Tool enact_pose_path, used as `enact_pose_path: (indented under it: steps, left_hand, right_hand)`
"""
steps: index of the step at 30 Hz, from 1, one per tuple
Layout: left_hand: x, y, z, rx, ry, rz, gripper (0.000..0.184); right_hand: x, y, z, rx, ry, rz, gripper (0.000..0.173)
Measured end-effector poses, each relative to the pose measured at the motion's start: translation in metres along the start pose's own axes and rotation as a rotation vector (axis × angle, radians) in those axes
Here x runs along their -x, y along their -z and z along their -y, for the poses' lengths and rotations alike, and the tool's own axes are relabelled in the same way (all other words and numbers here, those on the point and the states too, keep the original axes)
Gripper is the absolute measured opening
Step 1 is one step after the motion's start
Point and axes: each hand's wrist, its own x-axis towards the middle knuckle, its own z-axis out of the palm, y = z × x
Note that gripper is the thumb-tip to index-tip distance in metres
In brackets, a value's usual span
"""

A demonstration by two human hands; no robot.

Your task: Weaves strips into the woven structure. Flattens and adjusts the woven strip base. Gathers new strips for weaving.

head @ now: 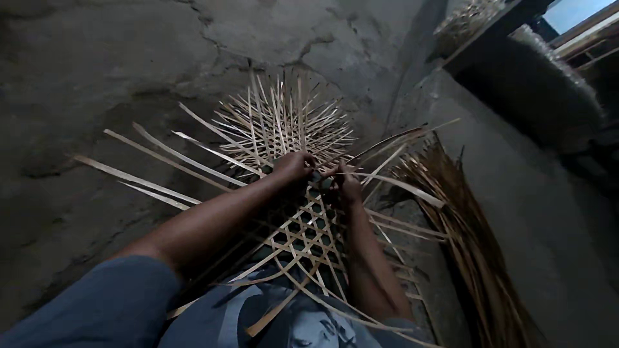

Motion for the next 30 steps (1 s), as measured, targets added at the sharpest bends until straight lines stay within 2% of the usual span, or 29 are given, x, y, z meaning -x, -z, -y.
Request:
enact_pose_path:
  steps: [3, 4, 6, 7, 9, 13, 15, 16, 19, 22, 25, 28, 30]
  left_hand:
    - [-0.001, -0.01, -0.013, -0.187, 0.026, -0.014, 0.033]
    - [0.002, -0.012, -0.012, -0.166, -0.016, -0.043, 0.041]
    - [0.019, -0.01, -0.007, -0.046, -0.081, -0.113, 0.055]
    - [0.032, -0.008, -0.001, 0.055, -0.093, -0.169, 0.06]
    - [0.055, -0.009, 0.02, 0.334, -0.071, -0.335, 0.055]
    - [0.064, -0.003, 0.053, 1.087, 0.303, -0.587, 0.035]
    - [0.057, 0.005, 0.058, 1.302, 0.473, -0.583, 0.027]
    - [0.056, 0.011, 0.057, 1.337, 0.522, -0.524, 0.03]
    - [0.056, 0.03, 0.058, 1.224, 0.579, -0.304, 0.032]
    - [0.054, 0.04, 0.066, 1.223, 0.546, -0.233, 0.024]
    - [0.056, 0.033, 0.07, 1.31, 0.529, -0.303, 0.013]
    - [0.055, 0.014, 0.07, 1.313, 0.454, -0.507, 0.015]
    - [0.057, 0.002, 0.068, 1.245, 0.329, -0.657, 0.013]
  right_hand:
    - [0.011, 0.005, 0.001, 0.034, 0.047, 0.083, 0.038]
    - [0.019, 0.008, 0.003, 0.02, 0.047, 0.081, 0.04]
    - [0.044, 0.016, 0.006, -0.023, 0.027, -0.058, 0.048]
    - [0.058, 0.021, 0.005, -0.08, 0.021, -0.151, 0.046]
    - [0.082, 0.033, -0.006, -0.274, -0.011, -0.309, 0.042]
    - [0.099, 0.034, -0.034, -0.742, -0.231, -0.635, 0.035]
    - [0.095, 0.034, -0.047, -0.871, -0.35, -0.709, 0.023]
    - [0.092, 0.036, -0.048, -0.861, -0.384, -0.686, 0.02]
    - [0.089, 0.047, -0.041, -0.671, -0.384, -0.488, 0.03]
    - [0.084, 0.053, -0.029, -0.534, -0.351, -0.455, 0.038]
    - [0.079, 0.052, -0.033, -0.542, -0.333, -0.469, 0.041]
    - [0.076, 0.054, -0.046, -0.639, -0.271, -0.381, 0.031]
    - [0.078, 0.051, -0.052, -0.691, -0.238, -0.427, 0.027]
